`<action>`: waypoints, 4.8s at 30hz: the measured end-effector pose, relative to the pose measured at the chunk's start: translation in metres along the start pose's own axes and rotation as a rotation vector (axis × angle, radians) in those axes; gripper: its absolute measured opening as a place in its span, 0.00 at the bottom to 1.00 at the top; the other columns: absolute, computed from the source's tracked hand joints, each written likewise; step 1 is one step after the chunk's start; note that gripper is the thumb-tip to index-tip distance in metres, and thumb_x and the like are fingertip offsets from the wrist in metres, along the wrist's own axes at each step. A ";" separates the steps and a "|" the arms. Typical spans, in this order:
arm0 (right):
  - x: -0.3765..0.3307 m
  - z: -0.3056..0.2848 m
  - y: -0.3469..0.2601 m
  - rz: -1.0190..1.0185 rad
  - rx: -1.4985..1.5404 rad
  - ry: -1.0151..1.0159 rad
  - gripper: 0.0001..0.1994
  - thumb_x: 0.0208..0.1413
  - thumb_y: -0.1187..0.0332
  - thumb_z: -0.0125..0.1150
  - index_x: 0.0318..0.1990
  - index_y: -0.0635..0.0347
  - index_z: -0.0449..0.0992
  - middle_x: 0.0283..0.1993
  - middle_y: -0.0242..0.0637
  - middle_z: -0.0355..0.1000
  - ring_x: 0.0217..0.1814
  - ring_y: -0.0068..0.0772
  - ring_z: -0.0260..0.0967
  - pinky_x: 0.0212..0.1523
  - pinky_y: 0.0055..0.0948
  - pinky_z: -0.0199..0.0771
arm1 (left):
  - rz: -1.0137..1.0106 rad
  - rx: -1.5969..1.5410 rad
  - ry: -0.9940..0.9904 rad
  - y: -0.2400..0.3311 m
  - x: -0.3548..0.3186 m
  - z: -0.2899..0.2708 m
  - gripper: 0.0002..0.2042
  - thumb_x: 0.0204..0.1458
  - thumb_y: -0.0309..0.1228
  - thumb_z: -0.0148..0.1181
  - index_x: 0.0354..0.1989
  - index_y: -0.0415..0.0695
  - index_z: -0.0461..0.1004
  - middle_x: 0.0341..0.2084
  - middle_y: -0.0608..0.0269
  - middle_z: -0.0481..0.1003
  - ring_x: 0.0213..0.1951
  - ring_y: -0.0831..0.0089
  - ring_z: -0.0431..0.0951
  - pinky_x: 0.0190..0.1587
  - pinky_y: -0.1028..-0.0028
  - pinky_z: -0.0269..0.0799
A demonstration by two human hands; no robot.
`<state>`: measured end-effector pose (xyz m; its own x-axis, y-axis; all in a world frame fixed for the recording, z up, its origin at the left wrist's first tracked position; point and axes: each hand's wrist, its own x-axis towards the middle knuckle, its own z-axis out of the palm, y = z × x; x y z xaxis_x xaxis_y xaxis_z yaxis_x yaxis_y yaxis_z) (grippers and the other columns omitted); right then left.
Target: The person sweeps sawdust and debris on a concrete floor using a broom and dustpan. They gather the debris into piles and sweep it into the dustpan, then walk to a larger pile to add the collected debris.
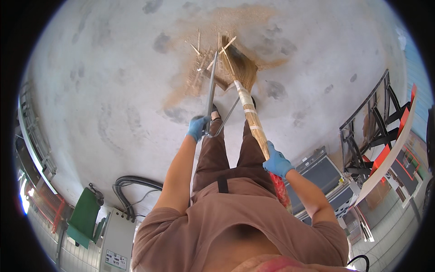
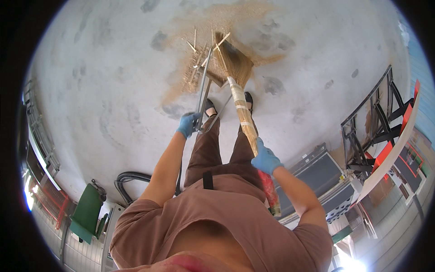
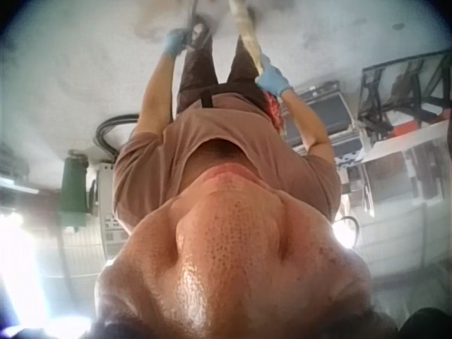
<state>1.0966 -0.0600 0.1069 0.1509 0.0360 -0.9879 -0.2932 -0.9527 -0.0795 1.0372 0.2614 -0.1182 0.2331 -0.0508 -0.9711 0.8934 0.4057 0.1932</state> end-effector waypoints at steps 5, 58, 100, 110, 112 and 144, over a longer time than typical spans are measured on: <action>-0.041 0.001 0.012 0.110 -0.201 0.165 0.43 0.45 0.71 0.55 0.71 0.58 0.43 0.48 0.64 0.71 0.52 0.63 0.71 0.54 0.49 0.70 | 0.130 0.241 0.083 0.004 0.030 0.038 0.14 0.43 0.25 0.60 0.42 0.38 0.77 0.22 0.62 0.71 0.21 0.71 0.71 0.20 0.70 0.68; 0.091 -0.063 0.193 -0.084 -0.062 0.371 0.40 0.43 0.71 0.58 0.69 0.49 0.55 0.45 0.62 0.74 0.49 0.62 0.73 0.49 0.46 0.74 | 0.026 -0.365 0.272 -0.158 -0.168 0.041 0.20 0.37 0.20 0.48 0.41 0.34 0.77 0.40 0.50 0.79 0.32 0.61 0.78 0.34 0.61 0.83; 0.284 -0.129 0.074 -0.253 0.634 0.499 0.21 0.43 0.80 0.59 0.49 0.65 0.70 0.26 0.43 0.73 0.21 0.37 0.72 0.22 0.38 0.75 | 0.112 -0.618 0.468 -0.226 -0.152 -0.087 0.18 0.42 0.23 0.50 0.43 0.35 0.76 0.34 0.58 0.78 0.26 0.70 0.73 0.33 0.66 0.79; 0.179 -0.104 0.067 -0.258 0.552 0.125 0.26 0.42 0.79 0.59 0.54 0.61 0.69 0.24 0.36 0.69 0.21 0.31 0.70 0.20 0.32 0.71 | 0.088 -0.689 0.591 -0.212 -0.133 -0.083 0.13 0.45 0.24 0.50 0.40 0.35 0.73 0.34 0.56 0.77 0.29 0.70 0.74 0.32 0.66 0.80; 0.132 -0.106 0.064 -0.233 0.490 0.138 0.32 0.41 0.80 0.58 0.61 0.58 0.66 0.27 0.38 0.70 0.21 0.30 0.70 0.21 0.32 0.72 | 0.043 -0.675 0.624 -0.215 -0.126 -0.089 0.14 0.46 0.24 0.50 0.42 0.34 0.74 0.36 0.53 0.78 0.31 0.66 0.76 0.35 0.63 0.80; 0.190 -0.139 -0.124 -0.334 -0.514 0.304 0.40 0.41 0.71 0.59 0.69 0.52 0.57 0.37 0.64 0.74 0.40 0.63 0.74 0.41 0.48 0.74 | 0.002 -0.780 0.911 -0.187 -0.061 -0.100 0.10 0.49 0.28 0.64 0.39 0.42 0.75 0.31 0.62 0.76 0.32 0.72 0.76 0.27 0.72 0.75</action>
<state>1.2927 0.0230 -0.0527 0.4353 0.3381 -0.8344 0.2896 -0.9301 -0.2258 0.8179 0.2801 -0.1094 -0.4046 0.4873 -0.7739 0.3468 0.8648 0.3632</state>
